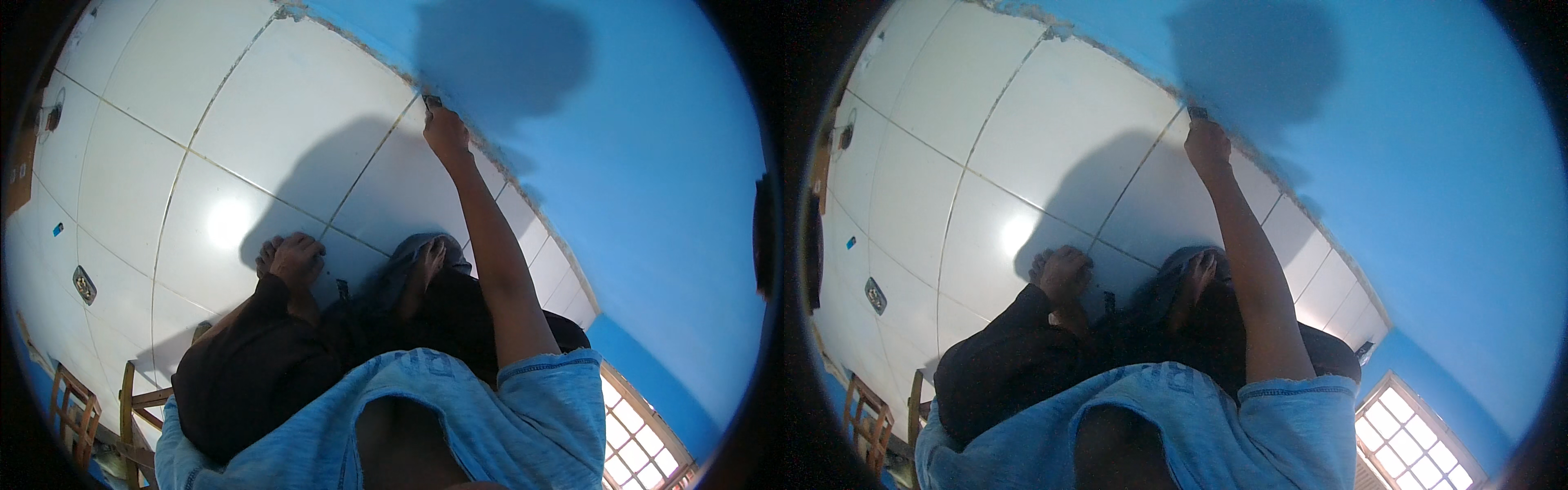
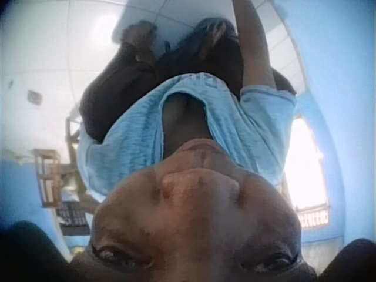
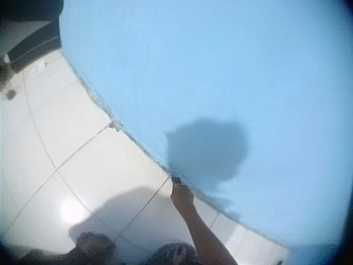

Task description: The person paints a wall with blue paint using a roller and paint tray, then moves indoors and scrapes the wall-floor junction with a putty knife while sitting on the floor.

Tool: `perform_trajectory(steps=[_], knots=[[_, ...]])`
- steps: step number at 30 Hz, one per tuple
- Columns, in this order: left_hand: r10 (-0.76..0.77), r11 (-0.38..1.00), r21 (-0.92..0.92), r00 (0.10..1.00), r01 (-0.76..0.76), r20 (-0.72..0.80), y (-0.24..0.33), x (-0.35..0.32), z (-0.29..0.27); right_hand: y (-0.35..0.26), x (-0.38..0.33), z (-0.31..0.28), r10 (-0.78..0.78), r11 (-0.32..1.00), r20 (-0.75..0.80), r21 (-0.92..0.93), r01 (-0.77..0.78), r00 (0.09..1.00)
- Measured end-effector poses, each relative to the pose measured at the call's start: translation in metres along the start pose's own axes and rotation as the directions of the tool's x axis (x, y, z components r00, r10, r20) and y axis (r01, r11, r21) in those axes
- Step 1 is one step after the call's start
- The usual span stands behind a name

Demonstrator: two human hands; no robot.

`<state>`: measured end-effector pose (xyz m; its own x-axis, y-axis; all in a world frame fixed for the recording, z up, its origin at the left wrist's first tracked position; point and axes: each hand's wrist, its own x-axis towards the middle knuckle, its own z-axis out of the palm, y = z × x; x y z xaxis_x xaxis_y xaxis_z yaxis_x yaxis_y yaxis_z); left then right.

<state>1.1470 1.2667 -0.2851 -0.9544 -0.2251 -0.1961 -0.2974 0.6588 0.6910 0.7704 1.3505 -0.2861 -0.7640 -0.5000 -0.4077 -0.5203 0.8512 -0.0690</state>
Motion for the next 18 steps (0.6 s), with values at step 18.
perform_trajectory(steps=[18], knots=[[0.045,0.997,-0.055,0.999,-0.045,-0.003,-0.005,0.004,-0.001,0.037,-0.01,-0.005,-0.077,0.997,-0.083,-0.022,0.075,0.994]])
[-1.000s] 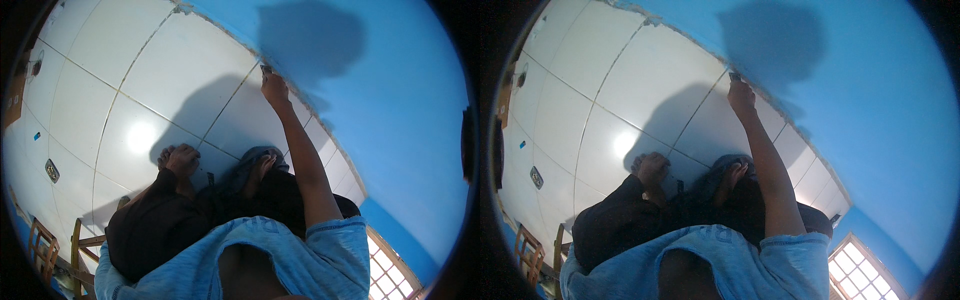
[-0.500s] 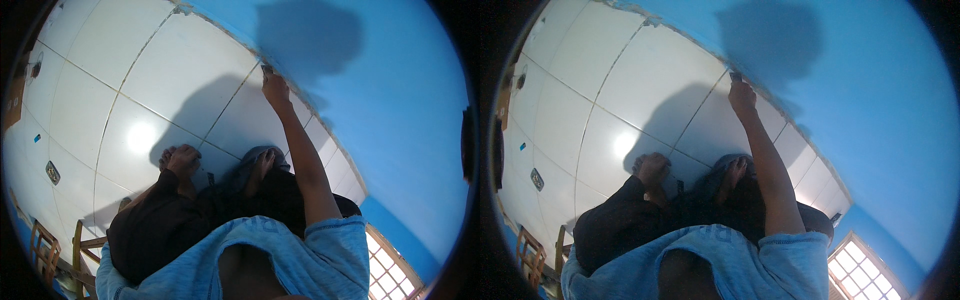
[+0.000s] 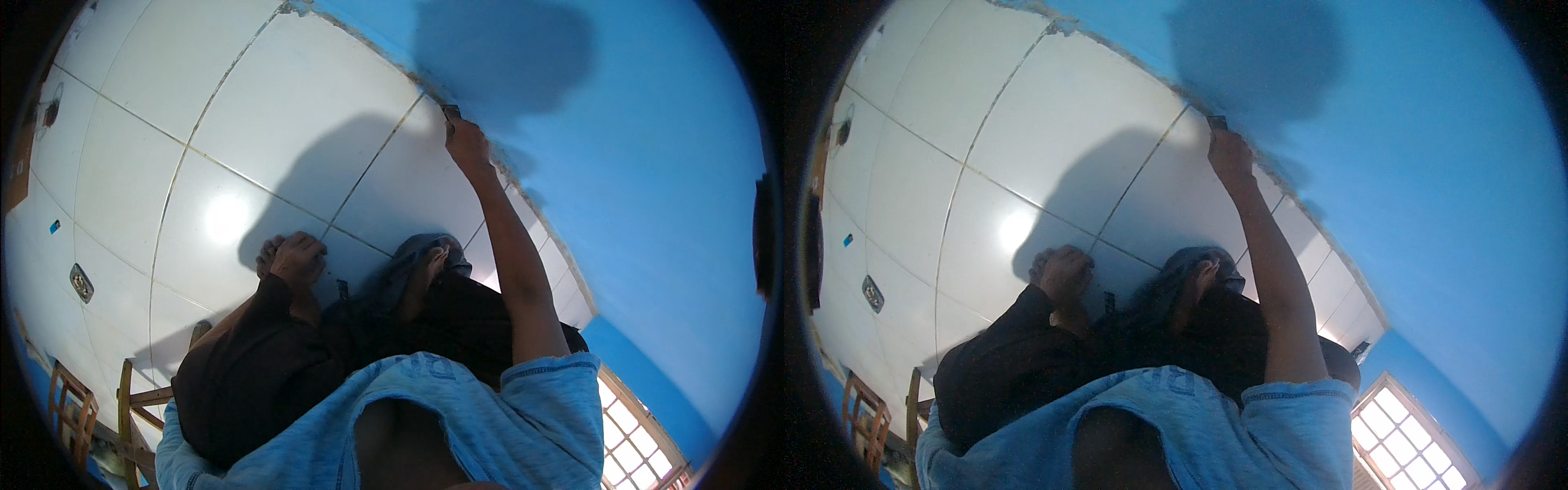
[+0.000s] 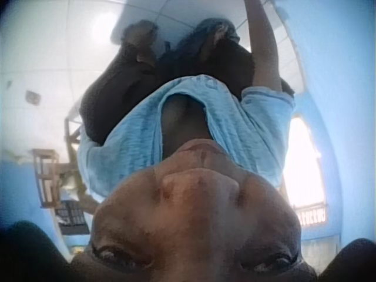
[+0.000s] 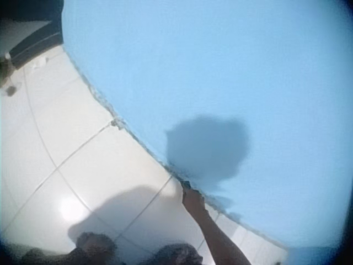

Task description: The person paints a wall with blue paint using a roller and paint tray, then moves indoors and scrapes the wall-floor junction with a putty knife while sitting on the floor.

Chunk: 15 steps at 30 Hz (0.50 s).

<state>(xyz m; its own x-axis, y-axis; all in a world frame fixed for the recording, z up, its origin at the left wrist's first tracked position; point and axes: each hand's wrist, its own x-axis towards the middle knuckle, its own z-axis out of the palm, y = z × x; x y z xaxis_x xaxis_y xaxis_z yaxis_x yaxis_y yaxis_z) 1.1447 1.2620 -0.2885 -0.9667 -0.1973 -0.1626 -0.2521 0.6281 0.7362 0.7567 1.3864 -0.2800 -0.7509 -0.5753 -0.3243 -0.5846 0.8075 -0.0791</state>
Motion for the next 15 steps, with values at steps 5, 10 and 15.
perform_trajectory(steps=[5,10,15], knots=[[0.031,0.999,-0.029,0.999,-0.03,0.027,-0.011,-0.001,0.009,0.008,-0.006,0.016,0.026,1.0,-0.12,0.015,-0.024,0.992],[-0.01,1.0,-0.013,1.0,0.01,0.002,-0.011,-0.003,0.013,-0.019,-0.029,0.023,0.288,0.936,-0.062,0.229,-0.268,0.956],[0.046,0.997,-0.061,0.998,-0.044,0.036,-0.012,0.0,0.011,-0.05,-0.03,0.042,0.413,0.852,-0.18,0.422,-0.309,0.893]])
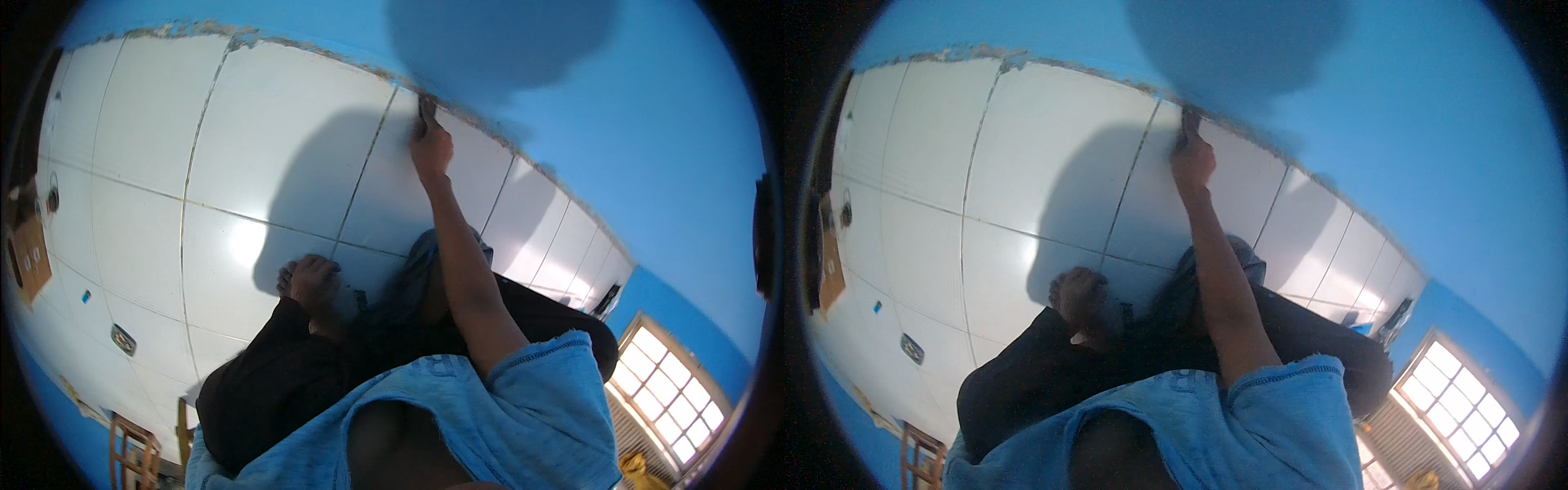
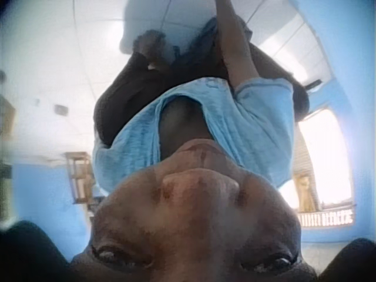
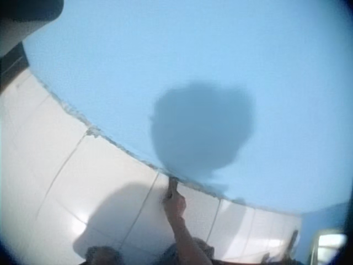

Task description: The person paints a wall with blue paint using a roller and paint tray, then moves indoors and scrapes the wall-floor junction with a putty knife while sitting on the floor.

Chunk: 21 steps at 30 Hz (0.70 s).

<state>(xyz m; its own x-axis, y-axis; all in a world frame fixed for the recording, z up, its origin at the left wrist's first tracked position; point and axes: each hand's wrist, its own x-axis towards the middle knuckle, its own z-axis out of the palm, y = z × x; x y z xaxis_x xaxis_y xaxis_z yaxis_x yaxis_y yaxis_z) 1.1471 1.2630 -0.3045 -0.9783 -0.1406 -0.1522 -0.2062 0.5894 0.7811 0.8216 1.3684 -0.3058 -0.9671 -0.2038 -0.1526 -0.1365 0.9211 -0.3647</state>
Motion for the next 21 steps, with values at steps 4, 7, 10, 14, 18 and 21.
perform_trajectory(steps=[4,7,10,14,18,21], knots=[[0.055,0.998,0.0,0.998,-0.055,-0.015,0.002,0.005,0.001,-0.012,-0.002,0.011,0.015,0.999,-0.045,0.033,-0.013,0.999],[0.058,0.998,-0.023,0.998,-0.059,-0.035,-0.001,0.0,0.003,-0.009,-0.002,0.008,0.078,0.996,-0.058,0.04,-0.075,0.995],[0.046,0.999,0.015,0.999,-0.046,0.024,0.0,0.002,-0.001,-0.012,-0.004,0.009,0.057,0.998,-0.069,0.023,-0.055,0.996],[0.041,0.998,0.048,0.999,-0.043,0.034,-0.004,-0.003,0.004,-0.016,-0.009,0.011,0.081,0.997,-0.025,0.022,-0.08,0.996],[0.041,0.999,0.02,0.999,-0.042,0.028,-0.001,-0.002,0.002,-0.012,-0.009,0.005,0.174,0.983,-0.02,0.069,-0.173,0.984],[0.037,0.999,0.01,0.999,-0.037,0.04,-0.001,-0.003,0.0,-0.019,-0.009,0.013,0.066,0.997,-0.055,0.033,-0.064,0.996]])
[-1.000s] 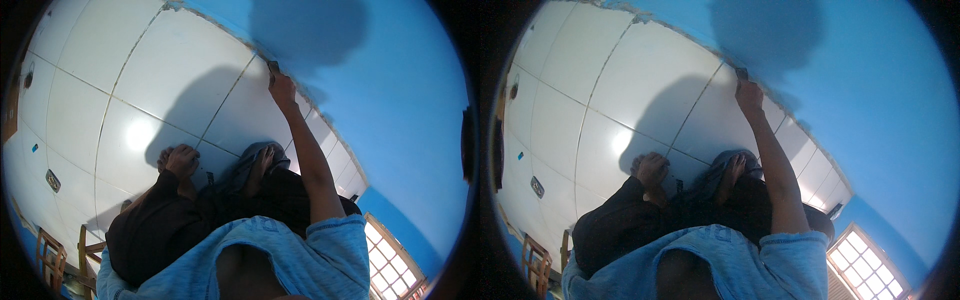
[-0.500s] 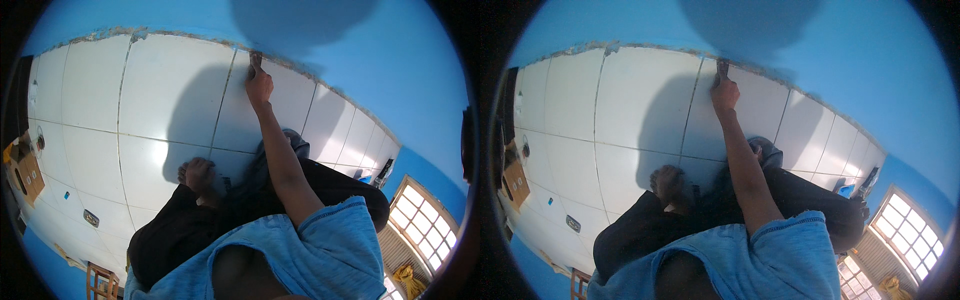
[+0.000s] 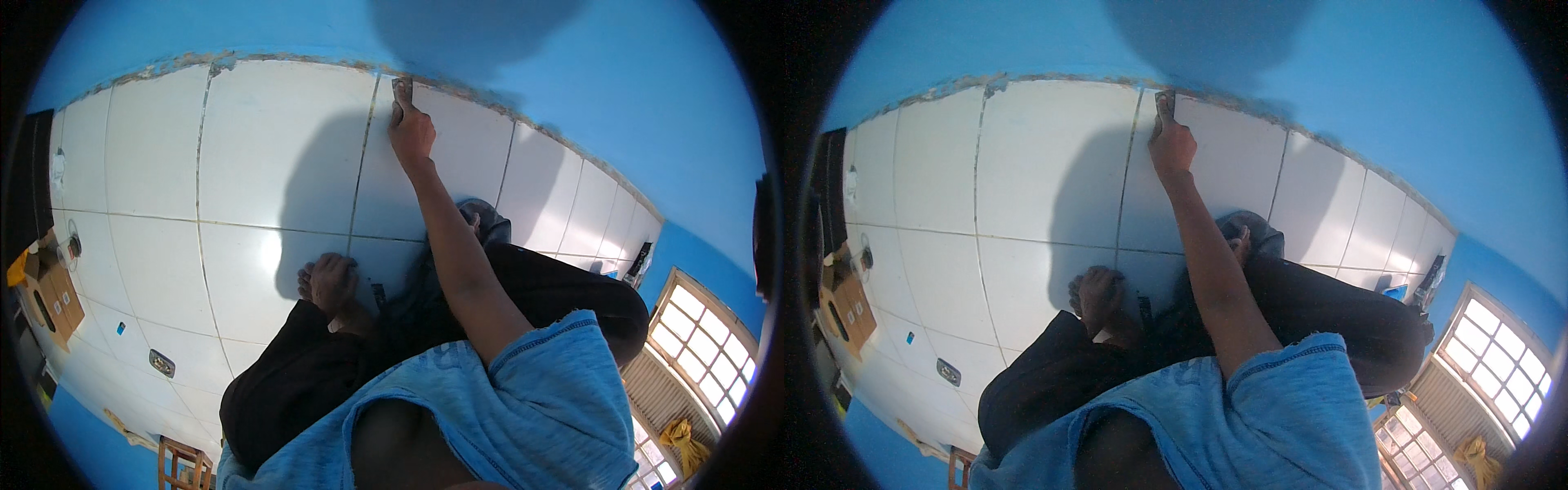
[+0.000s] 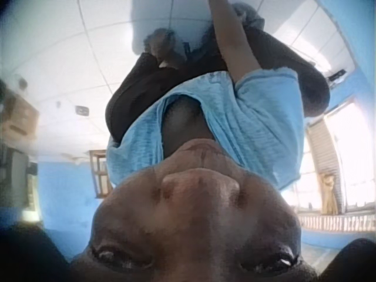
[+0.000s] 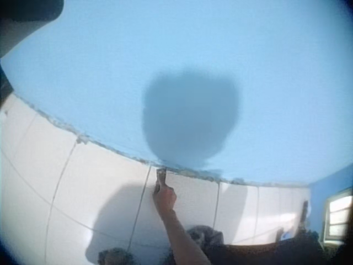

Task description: The person paints a wall with blue paint using a roller and paint tray, then moves indoors and scrapes the wall-floor junction with a putty knife while sitting on the floor.

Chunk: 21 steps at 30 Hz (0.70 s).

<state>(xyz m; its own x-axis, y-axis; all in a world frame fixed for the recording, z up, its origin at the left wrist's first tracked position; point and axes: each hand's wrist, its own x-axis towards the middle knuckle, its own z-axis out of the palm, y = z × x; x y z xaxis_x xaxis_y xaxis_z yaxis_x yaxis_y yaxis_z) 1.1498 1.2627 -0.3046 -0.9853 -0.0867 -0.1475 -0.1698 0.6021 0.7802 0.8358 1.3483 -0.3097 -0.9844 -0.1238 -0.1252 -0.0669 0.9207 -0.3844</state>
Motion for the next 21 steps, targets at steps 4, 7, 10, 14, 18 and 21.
perform_trajectory(steps=[4,7,10,14,18,21], knots=[[0.023,1.0,0.003,1.0,-0.023,-0.007,0.002,0.002,0.0,0.005,0.003,-0.002,0.053,0.996,-0.046,0.071,-0.049,0.998],[0.011,1.0,0.017,1.0,-0.011,0.001,0.004,0.004,-0.004,-0.001,0.002,0.005,0.03,0.999,-0.035,0.043,-0.029,0.999],[0.03,1.0,0.001,0.999,-0.03,-0.037,0.004,0.003,0.0,-0.001,0.004,0.002,0.061,0.997,-0.035,0.05,-0.059,0.998],[0.02,0.999,0.032,1.0,-0.02,-0.002,0.003,0.003,-0.004,-0.007,0.003,0.004,0.047,0.997,-0.013,0.056,-0.046,0.999],[0.019,0.999,0.043,1.0,-0.018,-0.021,0.005,0.004,-0.002,-0.012,0.002,0.004,-0.029,0.999,-0.021,0.037,0.029,0.999],[0.023,0.999,0.025,0.999,-0.021,-0.049,0.004,0.002,-0.001,-0.01,0.005,-0.001,0.068,0.994,0.011,0.09,-0.069,0.998]])
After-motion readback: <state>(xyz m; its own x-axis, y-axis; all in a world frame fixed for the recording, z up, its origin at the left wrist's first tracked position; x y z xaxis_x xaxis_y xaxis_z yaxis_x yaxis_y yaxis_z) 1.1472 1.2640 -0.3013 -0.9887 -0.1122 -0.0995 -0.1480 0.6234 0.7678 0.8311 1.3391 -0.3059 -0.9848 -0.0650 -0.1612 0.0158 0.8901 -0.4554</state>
